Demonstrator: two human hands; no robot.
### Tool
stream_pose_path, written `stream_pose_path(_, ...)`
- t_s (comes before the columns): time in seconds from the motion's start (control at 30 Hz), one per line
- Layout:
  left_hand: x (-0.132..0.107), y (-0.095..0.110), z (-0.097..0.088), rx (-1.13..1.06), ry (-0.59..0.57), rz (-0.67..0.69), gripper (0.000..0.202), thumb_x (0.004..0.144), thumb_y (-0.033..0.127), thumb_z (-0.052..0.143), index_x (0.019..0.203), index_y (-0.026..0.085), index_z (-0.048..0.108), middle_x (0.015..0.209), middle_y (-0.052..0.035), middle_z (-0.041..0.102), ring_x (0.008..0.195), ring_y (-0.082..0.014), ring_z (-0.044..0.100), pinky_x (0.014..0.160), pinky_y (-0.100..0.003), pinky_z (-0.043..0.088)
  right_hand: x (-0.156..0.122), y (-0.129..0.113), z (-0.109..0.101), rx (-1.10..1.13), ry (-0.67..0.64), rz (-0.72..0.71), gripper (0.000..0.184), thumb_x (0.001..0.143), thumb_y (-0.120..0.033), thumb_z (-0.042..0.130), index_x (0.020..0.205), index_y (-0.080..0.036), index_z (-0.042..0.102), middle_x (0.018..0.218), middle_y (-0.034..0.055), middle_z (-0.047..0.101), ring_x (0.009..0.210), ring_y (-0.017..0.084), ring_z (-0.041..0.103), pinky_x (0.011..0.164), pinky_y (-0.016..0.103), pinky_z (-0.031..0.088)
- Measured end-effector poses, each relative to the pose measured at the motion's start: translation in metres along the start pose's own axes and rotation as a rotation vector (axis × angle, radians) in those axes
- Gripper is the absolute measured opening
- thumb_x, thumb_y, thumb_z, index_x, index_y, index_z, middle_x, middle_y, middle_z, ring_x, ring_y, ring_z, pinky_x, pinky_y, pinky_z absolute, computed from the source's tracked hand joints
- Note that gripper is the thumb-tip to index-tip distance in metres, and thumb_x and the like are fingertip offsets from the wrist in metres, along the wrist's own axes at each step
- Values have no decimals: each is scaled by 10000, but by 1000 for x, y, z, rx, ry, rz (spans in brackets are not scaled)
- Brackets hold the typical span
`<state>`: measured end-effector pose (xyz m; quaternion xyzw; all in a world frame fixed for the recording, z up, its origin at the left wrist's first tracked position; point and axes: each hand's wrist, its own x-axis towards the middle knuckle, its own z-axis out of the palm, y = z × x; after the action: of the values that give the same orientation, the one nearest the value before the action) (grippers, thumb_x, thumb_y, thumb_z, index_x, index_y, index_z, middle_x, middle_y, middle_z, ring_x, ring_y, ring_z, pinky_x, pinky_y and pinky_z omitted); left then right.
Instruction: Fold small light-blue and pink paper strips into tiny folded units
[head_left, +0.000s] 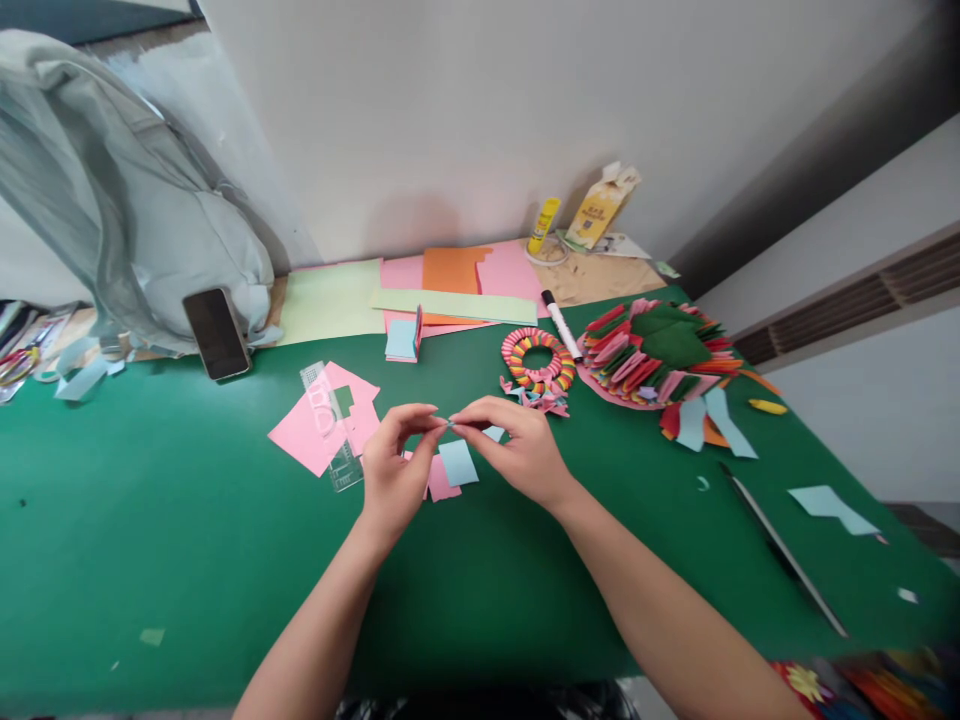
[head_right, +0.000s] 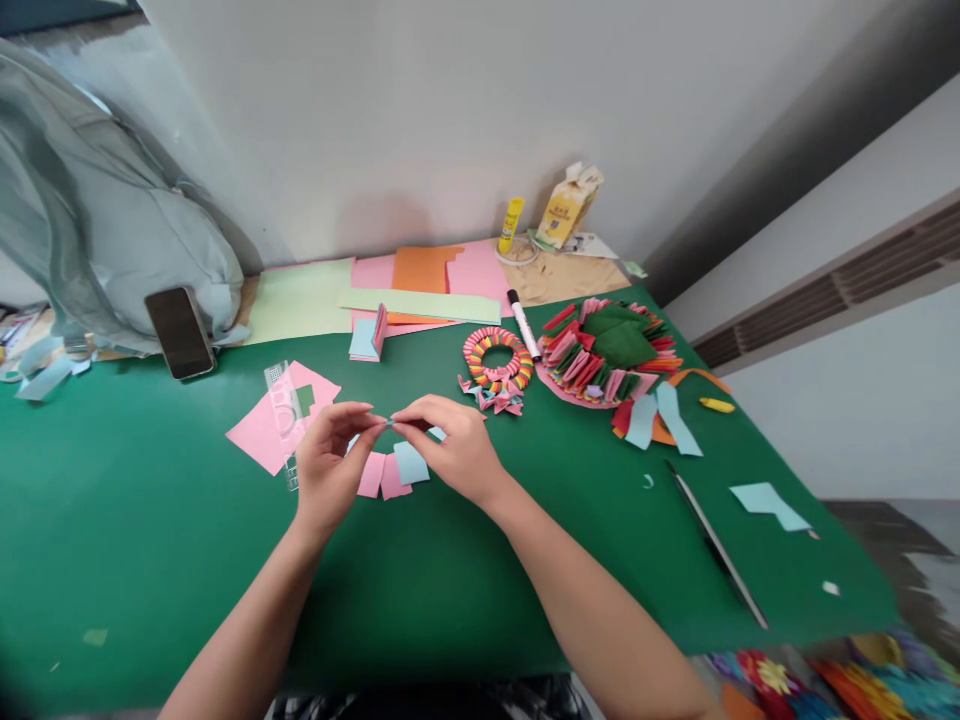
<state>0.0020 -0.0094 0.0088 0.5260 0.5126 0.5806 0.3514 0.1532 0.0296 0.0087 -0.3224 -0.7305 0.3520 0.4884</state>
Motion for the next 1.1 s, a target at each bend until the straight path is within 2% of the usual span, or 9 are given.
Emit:
stream_pose_path(0.43,0,0,0,-48,-33,-54,239,782,159,664,1004,196,586,881,-33,658,863,-150,644,795,-261,545,0,0,-1,10,-8,31,113,917,-234,602,829,-184,652,779,26,619,696,162,577,602,261,461)
stream_pose_path(0.8,1,-6,-1,71,3,26,201,792,135,645,973,210,599,825,-6,648,793,-125,634,737,-239,539,1,1,-3,-4,-58,-19,104,924,-196,570,855,-177,646,795,31,617,711,165,573,643,270,460)
stream_pose_path(1.1,0,-9,-2,155,-31,84,190,808,166,642,988,210,601,850,-11,646,801,-129,633,746,-248,525,1,-2,-3,-61,-61,37,155,931,-213,535,792,-173,590,754,26,587,675,164,543,613,269,425)
